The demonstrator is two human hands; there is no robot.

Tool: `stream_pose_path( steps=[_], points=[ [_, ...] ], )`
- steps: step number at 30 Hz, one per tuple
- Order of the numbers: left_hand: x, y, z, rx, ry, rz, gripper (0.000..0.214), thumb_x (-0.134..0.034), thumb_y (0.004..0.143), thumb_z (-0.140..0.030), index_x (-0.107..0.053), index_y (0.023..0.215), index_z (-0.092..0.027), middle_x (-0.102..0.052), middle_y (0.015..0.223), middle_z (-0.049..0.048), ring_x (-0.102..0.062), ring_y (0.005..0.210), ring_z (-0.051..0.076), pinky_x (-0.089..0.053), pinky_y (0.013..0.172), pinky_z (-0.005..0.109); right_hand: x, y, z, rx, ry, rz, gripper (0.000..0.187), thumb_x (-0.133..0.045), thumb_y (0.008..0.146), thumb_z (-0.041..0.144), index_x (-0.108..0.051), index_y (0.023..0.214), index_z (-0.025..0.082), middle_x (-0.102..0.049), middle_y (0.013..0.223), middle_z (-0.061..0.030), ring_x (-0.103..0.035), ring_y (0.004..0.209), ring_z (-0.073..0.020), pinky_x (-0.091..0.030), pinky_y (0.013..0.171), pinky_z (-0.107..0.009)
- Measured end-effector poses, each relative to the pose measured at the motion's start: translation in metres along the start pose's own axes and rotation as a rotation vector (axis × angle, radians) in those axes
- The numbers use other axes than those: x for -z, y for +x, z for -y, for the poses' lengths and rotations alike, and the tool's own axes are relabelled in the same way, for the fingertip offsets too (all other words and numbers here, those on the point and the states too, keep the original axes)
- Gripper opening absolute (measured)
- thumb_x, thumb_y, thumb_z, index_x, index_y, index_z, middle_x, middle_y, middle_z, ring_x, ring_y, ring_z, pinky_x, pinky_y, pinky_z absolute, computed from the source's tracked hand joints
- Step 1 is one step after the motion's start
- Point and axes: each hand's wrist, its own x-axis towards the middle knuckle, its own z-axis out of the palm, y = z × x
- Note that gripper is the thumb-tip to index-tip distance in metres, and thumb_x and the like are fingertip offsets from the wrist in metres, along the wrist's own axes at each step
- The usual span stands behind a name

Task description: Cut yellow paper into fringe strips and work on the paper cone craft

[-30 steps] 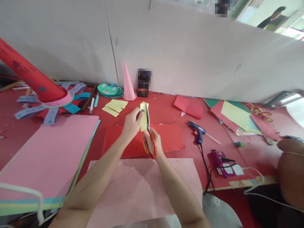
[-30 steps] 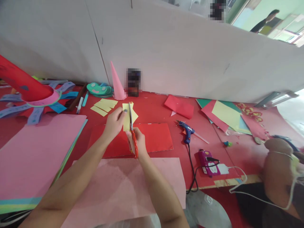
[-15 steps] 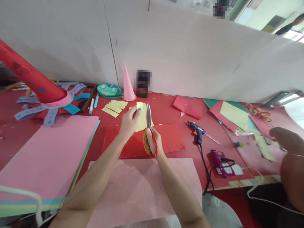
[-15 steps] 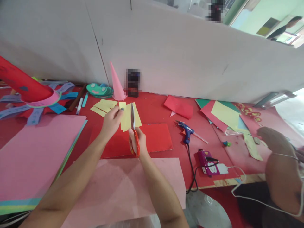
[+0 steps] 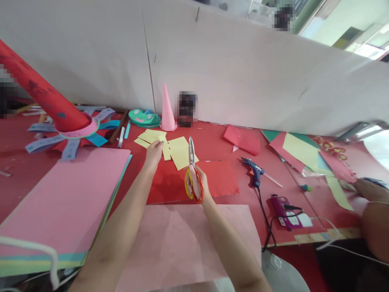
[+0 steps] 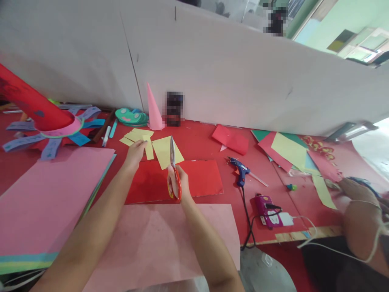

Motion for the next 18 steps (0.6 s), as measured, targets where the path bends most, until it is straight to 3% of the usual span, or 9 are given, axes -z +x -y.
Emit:
stream_pose_path(
  steps=[4,10,15,18],
  points=[
    [0.019,0.017,0.011,0.004,0.112,-0.088,0.008,-0.049,0.066,-0.024,-0.055,0.068,-0.018,-0.057,0.062,-0.0009,-0.054,0.063,0.015,-0.039,0.058,0.024,0.0,0.001,-0.003,0.024,0.01,-0.015,0.037,-0.05,0.083,0.057,-0.048,0.079,0.021,-0.043,0.046,0.0095,-0.032,0.026,-0.0043,-0.029,0.025,-0.017],
    [0.048,0.033,0.023,-0.002,0.421,-0.275,0.03,-0.048,0.068,-0.015,-0.062,0.095,-0.013,-0.068,0.092,0.0119,-0.062,0.091,0.027,-0.045,0.083,0.035,0.0,0.001,-0.002,0.022,0.007,-0.033,0.037,-0.047,0.084,0.057,-0.051,0.081,0.02,-0.042,0.045,0.0095,-0.03,0.026,-0.0041,-0.028,0.026,-0.017],
    [0.047,0.028,0.026,0.011,0.464,-0.29,0.045,-0.045,0.073,-0.011,-0.055,0.117,-0.012,-0.065,0.109,0.0145,-0.059,0.105,0.029,-0.044,0.093,0.04,0.0,0.001,-0.002,0.026,-0.022,-0.04,0.038,-0.046,0.084,0.057,-0.051,0.08,0.02,-0.041,0.044,0.0095,-0.03,0.026,-0.0047,-0.028,0.027,-0.017],
    [0.042,0.023,0.024,-0.04,0.475,-0.372,0.055,-0.047,0.075,-0.012,-0.045,0.129,-0.01,-0.055,0.126,0.0179,-0.048,0.122,0.031,-0.039,0.101,0.044,0.0,0.001,-0.001,0.026,-0.036,-0.037,0.039,-0.046,0.084,0.057,-0.051,0.081,0.019,-0.041,0.044,0.0093,-0.031,0.026,-0.0049,-0.028,0.027,-0.017]
  ],
)
